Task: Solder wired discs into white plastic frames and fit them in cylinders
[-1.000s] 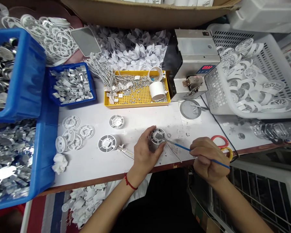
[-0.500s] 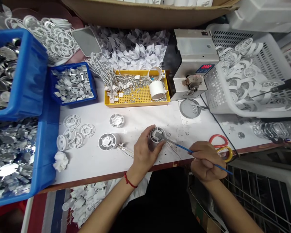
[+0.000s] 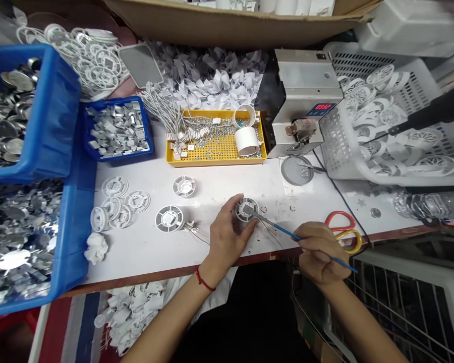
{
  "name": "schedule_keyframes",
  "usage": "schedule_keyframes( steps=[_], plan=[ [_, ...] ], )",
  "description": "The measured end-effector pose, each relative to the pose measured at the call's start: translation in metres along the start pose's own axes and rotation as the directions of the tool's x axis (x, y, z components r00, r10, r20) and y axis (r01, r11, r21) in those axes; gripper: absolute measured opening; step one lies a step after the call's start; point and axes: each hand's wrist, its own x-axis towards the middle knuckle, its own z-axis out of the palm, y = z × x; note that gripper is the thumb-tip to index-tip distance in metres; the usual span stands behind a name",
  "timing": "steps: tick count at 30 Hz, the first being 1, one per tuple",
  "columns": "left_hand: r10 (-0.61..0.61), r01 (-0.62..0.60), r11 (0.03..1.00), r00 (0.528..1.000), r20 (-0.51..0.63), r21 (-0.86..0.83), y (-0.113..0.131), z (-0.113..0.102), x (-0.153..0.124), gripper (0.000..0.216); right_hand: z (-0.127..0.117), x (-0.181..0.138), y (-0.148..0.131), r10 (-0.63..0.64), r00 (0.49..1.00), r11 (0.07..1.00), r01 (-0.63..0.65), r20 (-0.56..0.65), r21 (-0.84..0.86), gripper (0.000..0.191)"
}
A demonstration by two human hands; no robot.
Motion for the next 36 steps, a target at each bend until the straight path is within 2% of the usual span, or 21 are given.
schedule_keyframes(
  steps=[3,6,7,9,10,11,12,14,15,17,20,24,30,36],
  plan=[
    [0.028,-0.028,0.998,1.000,0.010,0.051,0.010,-0.012,0.001,0.069,0.005,0.010,-0.001,0.009,0.970,0.999,-0.001,-0.243,0.032,0.024],
    [0.128,-0.127,0.973,0.992,0.007,0.194,0.012,-0.058,0.003,0.083,0.004,0.019,-0.003,0.218,0.867,0.969,-0.140,-0.447,0.202,0.020],
    [0.137,-0.129,0.959,0.990,-0.014,0.253,0.007,-0.077,0.003,0.084,0.002,0.022,-0.006,0.317,0.823,0.940,-0.206,-0.472,0.272,0.019],
    [0.063,-0.049,0.937,0.998,-0.030,0.345,-0.006,-0.113,0.000,0.084,-0.001,0.025,-0.014,0.482,0.762,0.864,-0.328,-0.434,0.382,0.019],
    [-0.008,0.011,0.934,1.000,-0.011,0.357,-0.013,-0.125,-0.003,0.081,-0.001,0.027,-0.020,0.527,0.760,0.832,-0.371,-0.380,0.413,0.019],
    [-0.077,0.069,0.939,0.997,0.009,0.338,-0.020,-0.132,-0.007,0.077,0.001,0.030,-0.026,0.544,0.781,0.814,-0.400,-0.308,0.421,0.020],
    [-0.140,0.127,0.945,0.990,0.022,0.300,-0.025,-0.134,-0.011,0.075,0.004,0.033,-0.033,0.536,0.820,0.806,-0.425,-0.202,0.411,0.021],
    [-0.214,0.205,0.956,0.977,0.022,0.210,-0.030,-0.122,-0.019,0.073,0.013,0.041,-0.045,0.464,0.885,0.817,-0.448,0.047,0.362,0.022],
    [-0.230,0.225,0.960,0.973,0.011,0.167,-0.030,-0.112,-0.023,0.073,0.018,0.045,-0.049,0.416,0.897,0.832,-0.441,0.148,0.336,0.022],
    [-0.238,0.239,0.965,0.971,-0.028,0.108,-0.027,-0.090,-0.028,0.070,0.028,0.051,-0.054,0.327,0.912,0.865,-0.395,0.248,0.310,0.022],
    [-0.235,0.240,0.969,0.968,-0.090,0.052,-0.023,-0.070,-0.032,0.065,0.034,0.053,-0.053,0.208,0.947,0.908,-0.280,0.246,0.312,0.024],
    [-0.229,0.231,0.973,0.968,-0.103,0.006,-0.026,-0.070,-0.034,0.068,0.034,0.051,-0.050,0.131,0.957,0.929,-0.210,0.257,0.305,0.025],
    [-0.251,0.254,0.967,0.964,-0.092,0.026,-0.025,-0.072,-0.035,0.067,0.034,0.054,-0.053,0.090,0.941,0.950,-0.179,0.325,0.256,0.024],
    [-0.212,0.217,0.975,0.971,-0.109,0.042,-0.026,-0.071,-0.035,0.065,0.033,0.074,-0.060,-0.032,0.899,0.964,-0.088,0.437,0.250,0.025]
  ],
)
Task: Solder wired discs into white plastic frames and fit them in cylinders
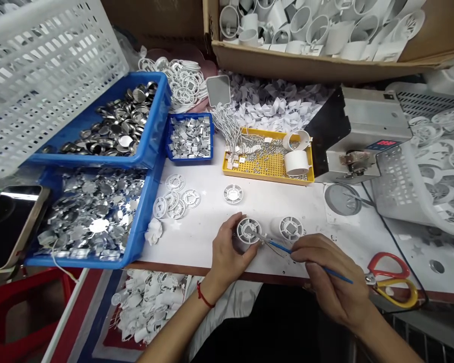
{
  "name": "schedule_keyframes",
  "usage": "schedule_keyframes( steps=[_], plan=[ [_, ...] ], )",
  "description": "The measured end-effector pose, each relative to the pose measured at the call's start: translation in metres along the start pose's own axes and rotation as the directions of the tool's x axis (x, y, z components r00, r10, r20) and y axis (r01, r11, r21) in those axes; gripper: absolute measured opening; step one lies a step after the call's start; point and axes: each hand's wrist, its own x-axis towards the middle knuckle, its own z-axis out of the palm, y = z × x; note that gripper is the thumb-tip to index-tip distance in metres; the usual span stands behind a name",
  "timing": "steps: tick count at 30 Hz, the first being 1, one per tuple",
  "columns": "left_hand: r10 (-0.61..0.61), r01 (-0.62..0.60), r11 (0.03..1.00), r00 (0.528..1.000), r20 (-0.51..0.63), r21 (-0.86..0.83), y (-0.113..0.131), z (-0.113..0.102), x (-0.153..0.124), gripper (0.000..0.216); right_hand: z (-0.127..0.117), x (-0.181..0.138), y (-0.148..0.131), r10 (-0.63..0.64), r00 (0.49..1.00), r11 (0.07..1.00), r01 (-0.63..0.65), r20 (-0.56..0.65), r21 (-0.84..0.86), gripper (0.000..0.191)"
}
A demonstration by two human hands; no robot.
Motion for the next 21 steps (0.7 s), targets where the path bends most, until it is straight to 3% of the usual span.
schedule_keyframes(
  steps=[7,11,21],
  plan=[
    [0.023,-0.023,1.000,1.000,-0.015,0.008,-0.001,0.001,0.000,0.066,-0.007,0.036,-0.003,-0.060,0.984,0.993,0.076,0.166,-0.090,0.016],
    [0.024,-0.024,1.000,1.000,-0.004,-0.010,0.000,0.000,0.000,0.065,-0.011,0.041,-0.002,-0.042,0.964,0.989,0.076,0.261,-0.123,0.012],
    [0.014,-0.014,1.000,1.000,-0.003,-0.019,-0.002,0.000,0.000,0.064,-0.012,0.024,-0.001,-0.070,0.972,0.990,0.095,0.223,-0.102,0.015]
  ],
)
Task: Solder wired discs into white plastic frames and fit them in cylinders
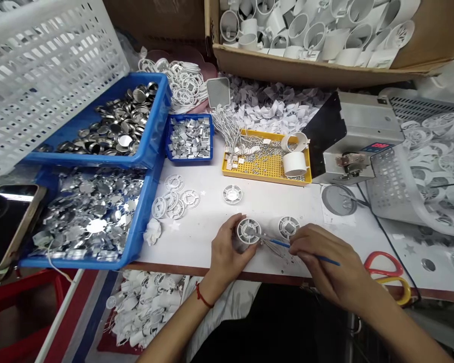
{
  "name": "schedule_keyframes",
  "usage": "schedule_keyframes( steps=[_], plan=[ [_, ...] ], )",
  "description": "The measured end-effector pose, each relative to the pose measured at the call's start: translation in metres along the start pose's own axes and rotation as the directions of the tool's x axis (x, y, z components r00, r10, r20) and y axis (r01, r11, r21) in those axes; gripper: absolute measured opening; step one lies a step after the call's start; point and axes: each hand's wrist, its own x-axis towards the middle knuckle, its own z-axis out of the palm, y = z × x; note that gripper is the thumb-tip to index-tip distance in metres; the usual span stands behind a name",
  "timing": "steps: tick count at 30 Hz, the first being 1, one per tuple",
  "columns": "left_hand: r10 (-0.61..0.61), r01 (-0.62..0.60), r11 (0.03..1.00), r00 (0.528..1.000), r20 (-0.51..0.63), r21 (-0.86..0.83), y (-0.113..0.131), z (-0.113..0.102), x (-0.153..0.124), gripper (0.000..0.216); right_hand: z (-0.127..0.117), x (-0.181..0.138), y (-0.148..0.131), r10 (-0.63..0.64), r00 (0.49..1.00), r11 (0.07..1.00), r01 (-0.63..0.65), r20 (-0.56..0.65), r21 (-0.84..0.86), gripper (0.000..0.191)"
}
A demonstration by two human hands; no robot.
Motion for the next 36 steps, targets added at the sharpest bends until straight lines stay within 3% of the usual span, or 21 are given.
schedule_keyframes(
  steps=[9,15,22,36],
  plan=[
    [-0.005,0.005,1.000,1.000,0.001,-0.008,-0.001,0.001,0.000,0.063,0.004,-0.007,0.001,-0.014,0.990,1.000,0.012,-0.143,-0.013,0.021],
    [-0.020,0.020,1.000,1.000,0.008,-0.018,0.000,0.000,0.001,0.062,0.008,-0.014,0.004,0.054,0.976,0.998,-0.047,-0.210,0.041,0.020],
    [-0.047,0.047,0.998,0.999,0.012,-0.032,-0.001,0.001,0.000,0.062,0.021,-0.022,0.009,0.202,0.903,0.966,-0.121,-0.380,0.227,0.021],
    [-0.049,0.049,0.998,0.999,0.010,-0.029,0.001,0.000,0.001,0.060,0.024,-0.015,0.010,0.186,0.919,0.979,-0.142,-0.347,0.148,0.020]
  ],
)
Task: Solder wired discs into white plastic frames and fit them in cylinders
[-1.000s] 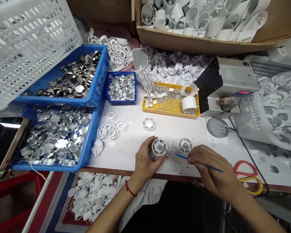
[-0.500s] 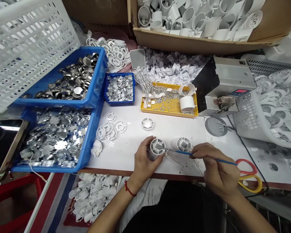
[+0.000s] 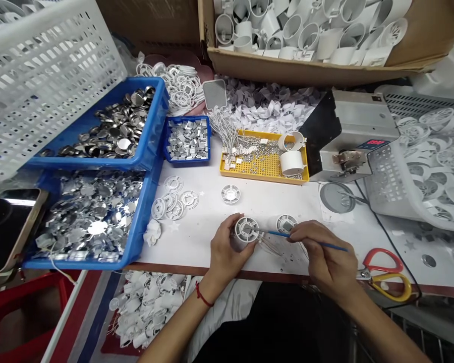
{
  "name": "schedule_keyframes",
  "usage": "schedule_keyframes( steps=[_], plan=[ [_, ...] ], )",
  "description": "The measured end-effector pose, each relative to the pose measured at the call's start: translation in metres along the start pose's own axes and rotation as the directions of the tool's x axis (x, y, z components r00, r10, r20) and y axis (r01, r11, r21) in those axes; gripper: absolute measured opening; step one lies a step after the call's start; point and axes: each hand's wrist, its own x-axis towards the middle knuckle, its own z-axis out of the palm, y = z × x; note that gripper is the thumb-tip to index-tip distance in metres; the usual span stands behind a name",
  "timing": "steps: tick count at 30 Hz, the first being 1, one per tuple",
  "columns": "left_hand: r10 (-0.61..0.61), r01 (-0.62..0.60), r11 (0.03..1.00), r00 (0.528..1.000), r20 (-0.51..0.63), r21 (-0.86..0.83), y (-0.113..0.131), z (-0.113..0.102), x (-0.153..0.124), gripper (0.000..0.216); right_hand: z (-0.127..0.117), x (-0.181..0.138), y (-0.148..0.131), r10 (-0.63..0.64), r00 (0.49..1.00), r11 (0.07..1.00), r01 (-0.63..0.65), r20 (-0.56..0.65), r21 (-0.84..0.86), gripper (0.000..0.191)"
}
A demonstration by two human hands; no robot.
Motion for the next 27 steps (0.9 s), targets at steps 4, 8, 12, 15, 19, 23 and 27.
schedule_keyframes(
  steps=[4,8,12,15,19,23,27],
  plan=[
    [0.009,-0.009,1.000,1.000,0.001,0.018,0.000,0.000,0.000,0.059,-0.006,-0.006,-0.002,-0.040,0.999,0.999,0.040,0.027,0.001,0.021],
    [0.002,-0.002,1.000,1.000,0.005,0.007,0.000,0.000,0.000,0.059,-0.012,-0.011,-0.002,-0.138,0.986,0.990,0.137,0.096,0.012,0.023],
    [-0.002,0.002,1.000,1.000,0.009,-0.002,0.000,0.000,0.000,0.058,-0.015,-0.010,-0.001,-0.228,0.964,0.973,0.230,0.139,0.004,0.022],
    [-0.003,0.003,1.000,1.000,0.006,-0.003,0.000,0.000,0.000,0.058,-0.014,-0.011,0.000,-0.269,0.950,0.963,0.271,0.158,0.012,0.020],
    [-0.001,0.001,1.000,1.000,0.000,0.008,0.000,0.000,0.000,0.058,-0.011,-0.022,0.004,-0.271,0.955,0.962,0.267,0.118,0.050,0.021],
    [-0.006,0.007,0.999,1.000,-0.023,0.036,-0.002,0.000,0.001,0.059,-0.022,-0.031,0.025,-0.134,0.903,0.991,0.111,-0.408,-0.080,0.019],
    [0.018,-0.012,0.997,0.997,-0.072,0.082,-0.008,0.001,0.006,0.059,-0.062,-0.028,0.068,0.044,0.555,0.908,-0.370,-0.830,-0.199,0.028]
  ],
)
